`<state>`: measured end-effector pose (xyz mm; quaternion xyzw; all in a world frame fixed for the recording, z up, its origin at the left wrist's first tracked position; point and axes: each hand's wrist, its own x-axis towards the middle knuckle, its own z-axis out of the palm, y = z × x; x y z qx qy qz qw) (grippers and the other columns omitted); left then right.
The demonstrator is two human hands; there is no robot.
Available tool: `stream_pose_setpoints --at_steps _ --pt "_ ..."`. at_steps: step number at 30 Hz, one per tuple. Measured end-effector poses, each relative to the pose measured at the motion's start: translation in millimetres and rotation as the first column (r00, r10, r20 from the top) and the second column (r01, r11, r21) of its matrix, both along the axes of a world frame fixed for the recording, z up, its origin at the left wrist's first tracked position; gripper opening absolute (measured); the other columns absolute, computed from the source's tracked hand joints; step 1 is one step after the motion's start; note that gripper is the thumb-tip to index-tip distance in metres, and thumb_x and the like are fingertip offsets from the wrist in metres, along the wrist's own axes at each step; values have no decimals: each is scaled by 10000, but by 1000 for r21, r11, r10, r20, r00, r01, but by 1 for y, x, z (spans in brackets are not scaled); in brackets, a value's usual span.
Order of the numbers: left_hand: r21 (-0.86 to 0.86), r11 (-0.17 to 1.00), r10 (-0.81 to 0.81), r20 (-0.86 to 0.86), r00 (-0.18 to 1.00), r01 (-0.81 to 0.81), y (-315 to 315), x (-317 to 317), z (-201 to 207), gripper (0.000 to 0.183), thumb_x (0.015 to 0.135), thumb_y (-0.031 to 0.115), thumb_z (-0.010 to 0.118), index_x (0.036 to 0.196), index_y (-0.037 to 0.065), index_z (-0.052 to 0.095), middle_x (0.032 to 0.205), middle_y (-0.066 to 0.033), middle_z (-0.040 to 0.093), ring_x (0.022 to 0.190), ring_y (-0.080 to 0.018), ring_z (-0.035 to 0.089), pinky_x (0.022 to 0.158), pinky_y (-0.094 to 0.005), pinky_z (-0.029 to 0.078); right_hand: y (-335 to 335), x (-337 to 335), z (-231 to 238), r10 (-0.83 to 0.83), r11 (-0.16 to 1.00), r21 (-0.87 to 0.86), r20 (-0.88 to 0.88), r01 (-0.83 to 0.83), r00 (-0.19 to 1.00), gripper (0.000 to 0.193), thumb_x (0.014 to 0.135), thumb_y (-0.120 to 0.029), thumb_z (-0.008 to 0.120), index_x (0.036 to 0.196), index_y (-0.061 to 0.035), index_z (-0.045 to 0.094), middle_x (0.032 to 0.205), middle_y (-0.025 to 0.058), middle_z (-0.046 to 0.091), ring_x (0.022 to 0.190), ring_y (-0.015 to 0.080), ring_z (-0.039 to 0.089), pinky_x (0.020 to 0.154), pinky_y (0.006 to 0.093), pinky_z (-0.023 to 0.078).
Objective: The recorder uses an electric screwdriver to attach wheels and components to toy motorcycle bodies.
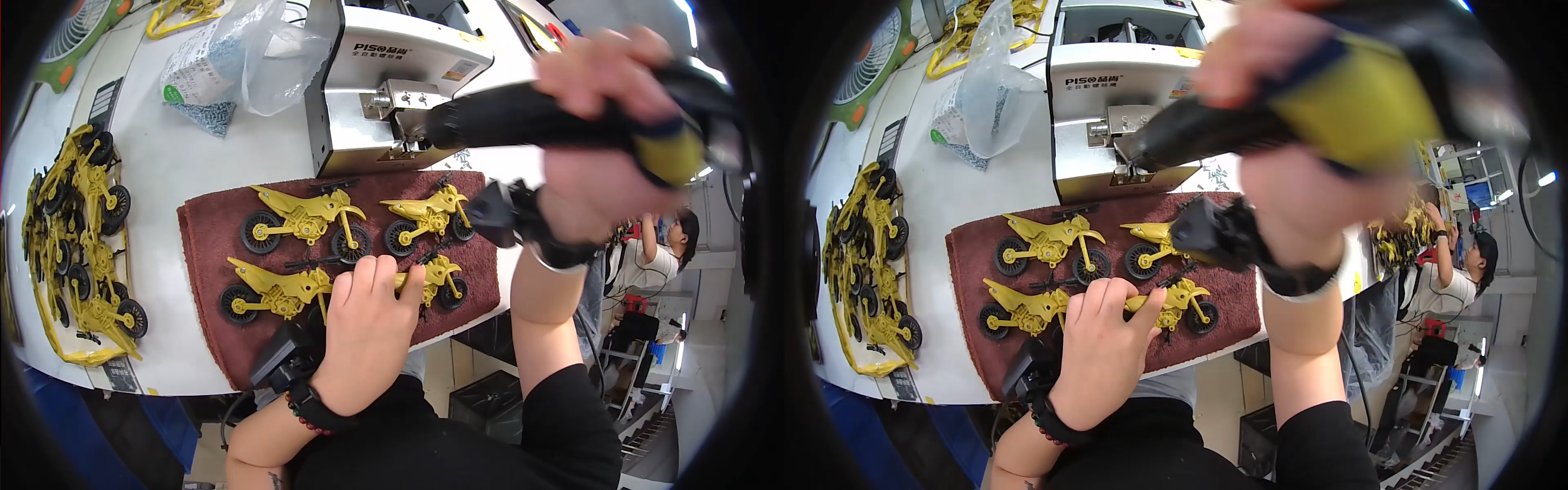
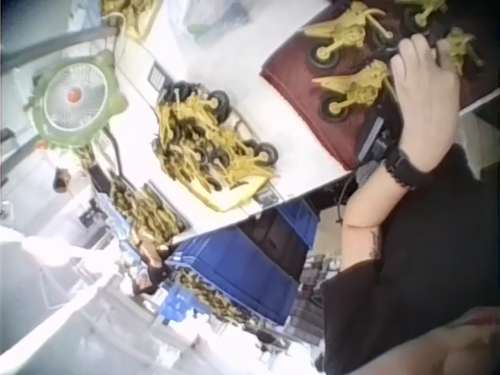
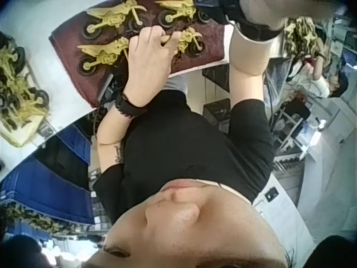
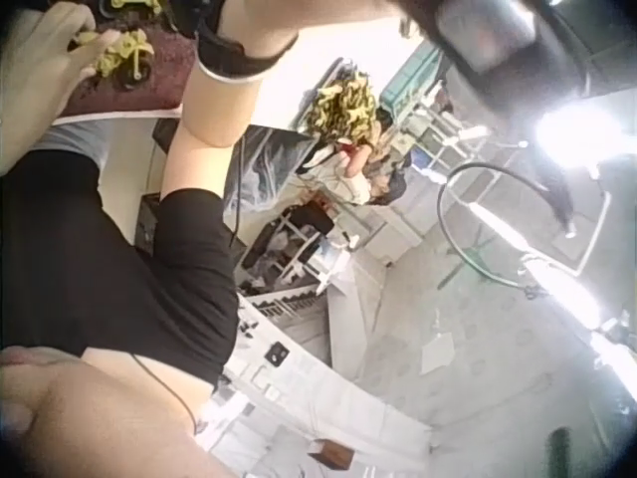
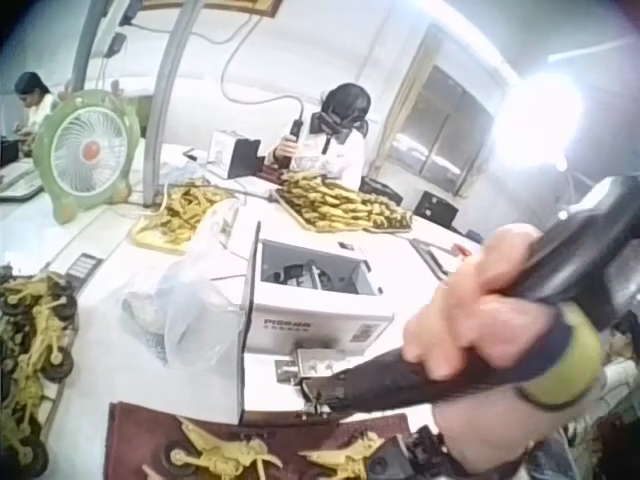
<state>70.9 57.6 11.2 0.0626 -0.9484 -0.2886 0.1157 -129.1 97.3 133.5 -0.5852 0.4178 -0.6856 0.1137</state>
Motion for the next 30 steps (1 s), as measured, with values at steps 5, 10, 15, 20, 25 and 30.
stream_pose_setpoints --at_steps 5,10,15,20,25,30 --pt "15 999 30 16 999 -30 -3 4 -3 420 678 146 710 1083 89 617 931 -57 458 932 -215 464 745 -346 354 9 31 1 -64 985 167 145 39 987 199 758 -124 568 924 -76 469 744 33 451 631 140 459 678 332 378" --pt "38 999 29 -1 1000 -29 -1 2 -1 414 682 141 704 1084 82 624 938 -64 487 932 -222 474 755 -350 358 71 67 4 -61 985 174 250 17 966 345 715 -64 748 884 -107 451 715 49 553 570 184 566 601 342 470" --pt "19 1000 14 -9 1000 -14 -1 1 0 398 712 131 676 1096 53 609 1014 -86 525 1007 -253 482 855 -383 361 120 79 -8 -174 956 267 184 121 967 306 709 -41 723 864 -88 464 692 45 555 563 171 567 580 322 470" --pt "20 1000 -15 20 1000 14 -1 0 1 408 713 128 677 1108 55 604 1014 -83 529 992 -249 489 852 -382 364 127 86 -31 -238 965 180 298 191 925 302 704 -43 730 857 -81 473 686 51 567 559 174 575 562 329 474" --pt "23 1000 -11 51 999 10 2 2 2 406 718 126 674 1112 56 604 997 -70 531 978 -237 491 837 -375 365 132 92 -48 -311 945 191 257 267 915 315 699 -41 767 867 -85 505 665 39 576 551 179 581 560 331 476" --pt "7 1000 -7 44 999 7 1 1 2 400 724 131 672 1112 63 606 986 -64 532 972 -232 493 832 -373 364 142 92 -34 -332 943 34 213 332 919 292 743 -86 704 873 -101 442 718 22 539 574 139 575 567 270 475"
